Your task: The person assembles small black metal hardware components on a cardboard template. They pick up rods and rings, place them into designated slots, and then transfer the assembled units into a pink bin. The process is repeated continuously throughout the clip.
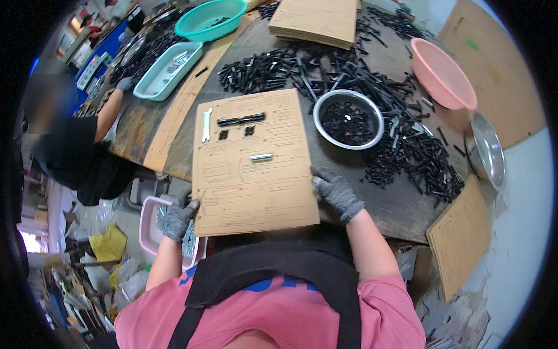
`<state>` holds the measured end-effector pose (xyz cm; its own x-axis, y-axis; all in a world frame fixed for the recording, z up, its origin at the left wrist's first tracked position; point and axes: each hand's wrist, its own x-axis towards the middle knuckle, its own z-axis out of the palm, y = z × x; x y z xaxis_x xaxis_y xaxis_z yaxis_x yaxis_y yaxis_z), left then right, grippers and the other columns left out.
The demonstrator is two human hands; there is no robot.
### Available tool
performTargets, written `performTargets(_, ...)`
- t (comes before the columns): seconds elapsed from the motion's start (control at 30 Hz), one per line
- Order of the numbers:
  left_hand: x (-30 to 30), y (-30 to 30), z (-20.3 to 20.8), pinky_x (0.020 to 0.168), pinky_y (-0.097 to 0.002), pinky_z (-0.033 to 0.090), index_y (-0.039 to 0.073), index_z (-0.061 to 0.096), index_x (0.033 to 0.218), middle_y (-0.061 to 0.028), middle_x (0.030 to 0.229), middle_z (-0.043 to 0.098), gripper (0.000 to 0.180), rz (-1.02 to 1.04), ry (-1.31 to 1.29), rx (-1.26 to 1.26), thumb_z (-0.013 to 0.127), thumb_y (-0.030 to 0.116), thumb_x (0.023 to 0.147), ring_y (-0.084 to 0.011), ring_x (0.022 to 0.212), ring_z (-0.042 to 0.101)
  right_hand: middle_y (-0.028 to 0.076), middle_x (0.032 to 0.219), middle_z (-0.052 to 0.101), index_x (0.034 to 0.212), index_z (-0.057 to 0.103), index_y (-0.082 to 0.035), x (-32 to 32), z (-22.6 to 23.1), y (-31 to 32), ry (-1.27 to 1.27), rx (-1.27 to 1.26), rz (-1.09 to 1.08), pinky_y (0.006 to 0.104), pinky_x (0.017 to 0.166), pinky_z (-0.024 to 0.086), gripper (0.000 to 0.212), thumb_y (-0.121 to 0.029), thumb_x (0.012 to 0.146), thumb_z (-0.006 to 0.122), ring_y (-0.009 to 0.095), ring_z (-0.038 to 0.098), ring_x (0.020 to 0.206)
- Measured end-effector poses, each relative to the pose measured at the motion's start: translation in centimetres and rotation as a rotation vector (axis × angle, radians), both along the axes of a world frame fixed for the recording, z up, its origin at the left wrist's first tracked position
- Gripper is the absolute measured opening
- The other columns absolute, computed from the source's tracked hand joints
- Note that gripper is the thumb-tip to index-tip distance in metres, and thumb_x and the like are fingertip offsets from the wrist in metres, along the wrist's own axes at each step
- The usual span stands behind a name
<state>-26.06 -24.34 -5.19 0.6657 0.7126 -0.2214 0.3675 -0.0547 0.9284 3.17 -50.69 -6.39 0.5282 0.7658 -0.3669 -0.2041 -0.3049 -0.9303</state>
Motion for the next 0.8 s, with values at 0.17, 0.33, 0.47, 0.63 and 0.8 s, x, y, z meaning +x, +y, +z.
performTargets(0.17, -0.4, 0.4, -1.1, 0.075, -0.0272, 0.043, 0.003, 0.044, 0.124, -0.009, 0.096, 0.059, 0.048, -0.005, -0.045, 0.046, 0.058, 0.012, 0.079, -0.0154, 0.085, 0.053, 0.01, 0.102, 0.059, 0.123, 0.047, -0.004, 0.0, -0.6, 0.6, -0.223, -0.074, 0.074, 0.0292, 0.075, 0.045, 0.043, -0.023, 0.084, 0.052, 0.017, 0.054, 0.081)
performTargets(0.33, -0.8, 0.8, -1.3, 0.07, -0.0263, 0.045, 0.005, 0.045, 0.123, -0.0083, 0.095, 0.059, 0.046, -0.016, 0.056, -0.007, 0.06, 0.017, 0.081, -0.0149, 0.081, 0.053, 0.014, 0.106, 0.059, 0.112, 0.054, -0.004, 3.5, 2.1, -1.8, -0.499, 0.012, 0.213, 0.0313, 0.087, 0.041, 0.038, -0.026, 0.082, 0.055, 0.022, 0.055, 0.097)
performTargets(0.47, -1.1, 2.7, -0.8, 0.055, -0.0215, 0.046, 0.004, 0.047, 0.12, -0.0064, 0.095, 0.058, 0.044, 0.069, 0.184, 0.162, 0.058, 0.026, 0.083, -0.0115, 0.077, 0.054, 0.01, 0.093, 0.063, 0.098, 0.062, -0.006, 12.0, 5.5, -4.0, -0.8, 0.023, -0.215, 0.0311, 0.082, 0.044, 0.027, -0.026, 0.08, 0.058, 0.022, 0.058, 0.09)
performTargets(0.63, -0.4, 3.6, -1.1, 0.082, -0.0269, 0.043, 0.0, 0.048, 0.116, -0.0086, 0.109, 0.054, 0.033, 0.264, -0.077, 0.234, 0.055, 0.01, 0.085, -0.0157, 0.097, 0.052, 0.017, 0.101, 0.058, 0.106, 0.058, -0.007, 21.6, 6.3, -3.2, -1.232, -0.538, -0.255, 0.0383, 0.083, 0.043, 0.038, -0.025, 0.073, 0.063, 0.031, 0.056, 0.095)
performTargets(0.8, 0.0, 2.5, -0.8, 0.084, -0.0276, 0.042, 0.0, 0.051, 0.113, -0.0106, 0.109, 0.055, 0.031, 0.18, -0.027, 0.386, 0.056, 0.008, 0.083, -0.0167, 0.099, 0.052, 0.015, 0.112, 0.053, 0.112, 0.055, -0.013, 25.4, 5.3, 1.5, -1.35, -0.816, -0.066, 0.0399, 0.086, 0.043, 0.046, -0.037, 0.073, 0.063, 0.031, 0.053, 0.102)
